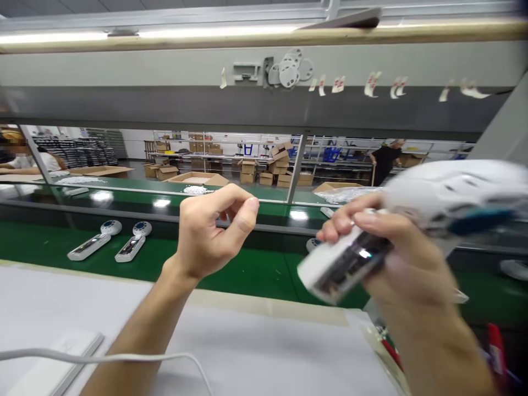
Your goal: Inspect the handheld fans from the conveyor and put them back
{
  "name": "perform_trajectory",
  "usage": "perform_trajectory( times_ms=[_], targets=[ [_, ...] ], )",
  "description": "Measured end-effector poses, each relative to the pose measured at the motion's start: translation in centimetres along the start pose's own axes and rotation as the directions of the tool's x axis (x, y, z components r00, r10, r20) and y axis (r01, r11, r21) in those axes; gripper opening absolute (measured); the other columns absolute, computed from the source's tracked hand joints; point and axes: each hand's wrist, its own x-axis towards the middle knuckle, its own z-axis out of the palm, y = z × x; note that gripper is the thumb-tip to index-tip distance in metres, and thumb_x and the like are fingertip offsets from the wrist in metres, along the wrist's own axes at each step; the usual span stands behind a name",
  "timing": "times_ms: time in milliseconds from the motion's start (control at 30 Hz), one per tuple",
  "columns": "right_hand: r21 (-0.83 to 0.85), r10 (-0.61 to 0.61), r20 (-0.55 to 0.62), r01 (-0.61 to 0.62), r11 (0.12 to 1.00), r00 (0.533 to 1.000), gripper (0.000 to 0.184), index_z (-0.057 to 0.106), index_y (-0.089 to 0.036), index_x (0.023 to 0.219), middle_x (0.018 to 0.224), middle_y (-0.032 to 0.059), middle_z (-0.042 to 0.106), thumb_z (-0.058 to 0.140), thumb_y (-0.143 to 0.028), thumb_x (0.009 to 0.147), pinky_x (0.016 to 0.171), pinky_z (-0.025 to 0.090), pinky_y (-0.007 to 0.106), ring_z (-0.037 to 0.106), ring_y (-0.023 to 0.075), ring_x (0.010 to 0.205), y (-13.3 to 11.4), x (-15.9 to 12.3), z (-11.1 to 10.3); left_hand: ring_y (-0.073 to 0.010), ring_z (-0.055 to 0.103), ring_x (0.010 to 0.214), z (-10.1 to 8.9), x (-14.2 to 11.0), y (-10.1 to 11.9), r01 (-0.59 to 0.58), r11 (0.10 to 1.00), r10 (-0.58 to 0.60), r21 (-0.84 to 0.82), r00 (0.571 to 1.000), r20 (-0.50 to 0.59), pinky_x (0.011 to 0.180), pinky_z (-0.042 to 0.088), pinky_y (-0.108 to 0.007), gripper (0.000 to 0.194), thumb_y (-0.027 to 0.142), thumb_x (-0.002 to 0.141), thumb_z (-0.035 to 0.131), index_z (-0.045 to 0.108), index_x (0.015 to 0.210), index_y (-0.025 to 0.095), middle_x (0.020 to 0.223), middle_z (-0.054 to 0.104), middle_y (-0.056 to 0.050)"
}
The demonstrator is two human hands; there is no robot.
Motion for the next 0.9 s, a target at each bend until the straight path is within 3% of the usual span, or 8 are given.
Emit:
perform_trajectory(
  times_ms=[133,200,300,467,633,733,833,900],
  targets=[
    [-0.272,-0.083,-0.082,0.058,0.961,0.993,0.027,0.069,-0.016,0.081,0.082,0.0046,0.071,0.083,-0.025,0.060,0.072,0.057,0.034,0.068,0.0231,0.080,3.9,1.3,1.2,-0.0088,0.059,0.059,-0.3,0.0,0.0,0.046,0.998,-0.048,0.031,0.996,0.075,0.058,0.046,-0.021,0.019,0.016,0.091,0.058,0.063,0.073,0.016,0.065,0.064,0.004],
    [-0.279,0.136,-0.028,-0.138,0.950,0.990,0.030,0.070,-0.014,0.088,0.085,0.0056,0.072,0.079,-0.036,0.068,0.074,0.056,0.035,0.069,0.0232,0.080,7.2,1.7,1.2,-0.0084,0.058,0.058,-0.3,0.0,-0.1,0.081,0.996,-0.084,0.031,0.991,0.104,0.058,0.046,-0.021,0.018,0.017,0.091,0.058,0.063,0.074,0.016,0.065,0.063,0.004],
    [-0.449,0.450,-0.066,-0.429,0.784,0.891,0.034,0.071,-0.014,0.084,0.087,0.0060,0.073,0.073,-0.046,0.073,0.076,0.053,0.030,0.069,0.0219,0.085,12.8,1.8,0.8,-0.0082,0.057,0.057,-0.4,-0.1,-0.3,0.147,0.989,-0.150,0.031,0.979,0.139,0.055,0.044,-0.021,0.018,0.020,0.092,0.059,0.063,0.075,0.016,0.064,0.062,0.005],
    [-0.633,0.587,-0.058,-0.484,0.604,0.808,0.039,0.074,-0.012,0.096,0.096,0.0109,0.074,0.071,-0.046,0.077,0.075,0.051,0.030,0.069,0.0251,0.090,18.9,0.4,0.0,-0.0088,0.056,0.057,-0.6,0.0,-0.4,0.237,0.971,-0.240,0.039,0.952,0.191,0.054,0.043,-0.022,0.019,0.022,0.093,0.060,0.064,0.075,0.017,0.064,0.061,0.005],
    [-0.836,0.611,0.021,-0.322,0.445,0.791,0.026,0.075,-0.016,0.100,0.099,0.0134,0.073,0.067,-0.032,0.082,0.084,0.045,0.036,0.067,0.0309,0.097,19.7,-0.7,0.2,-0.0093,0.056,0.058,-0.6,0.1,-0.3,0.261,0.963,-0.269,0.069,0.939,0.215,0.054,0.042,-0.023,0.020,0.025,0.093,0.059,0.064,0.076,0.017,0.065,0.061,0.004],
    [-0.876,0.642,0.107,-0.234,0.422,0.759,0.017,0.077,-0.020,0.091,0.093,0.0091,0.074,0.065,-0.027,0.082,0.083,0.045,0.032,0.068,0.0278,0.095,19.0,-0.1,0.0,-0.0095,0.056,0.059,-0.5,0.1,-0.2,0.280,0.955,-0.297,0.102,0.919,0.258,0.055,0.042,-0.024,0.021,0.026,0.093,0.058,0.064,0.074,0.018,0.066,0.062,0.005],
    [-0.881,0.672,0.168,-0.195,0.430,0.721,0.019,0.078,-0.025,0.095,0.097,0.0028,0.075,0.065,-0.033,0.083,0.081,0.046,0.025,0.069,0.0210,0.093,18.2,1.4,-1.7,-0.0097,0.055,0.060,-0.5,0.2,-0.3,0.296,0.946,-0.322,0.131,0.900,0.295,0.056,0.041,-0.024,0.023,0.028,0.093,0.057,0.062,0.073,0.018,0.067,0.062,0.005],
    [-0.902,0.676,0.119,-0.205,0.379,0.727,0.027,0.075,-0.024,0.106,0.107,0.0031,0.074,0.062,-0.037,0.086,0.082,0.046,0.024,0.068,0.0212,0.098,17.7,2.5,-3.5,-0.0103,0.055,0.060,-0.5,0.2,-0.3,0.326,0.932,-0.362,0.160,0.869,0.336,0.057,0.041,-0.025,0.022,0.030,0.092,0.057,0.063,0.074,0.019,0.068,0.063,0.005]
  ],
)
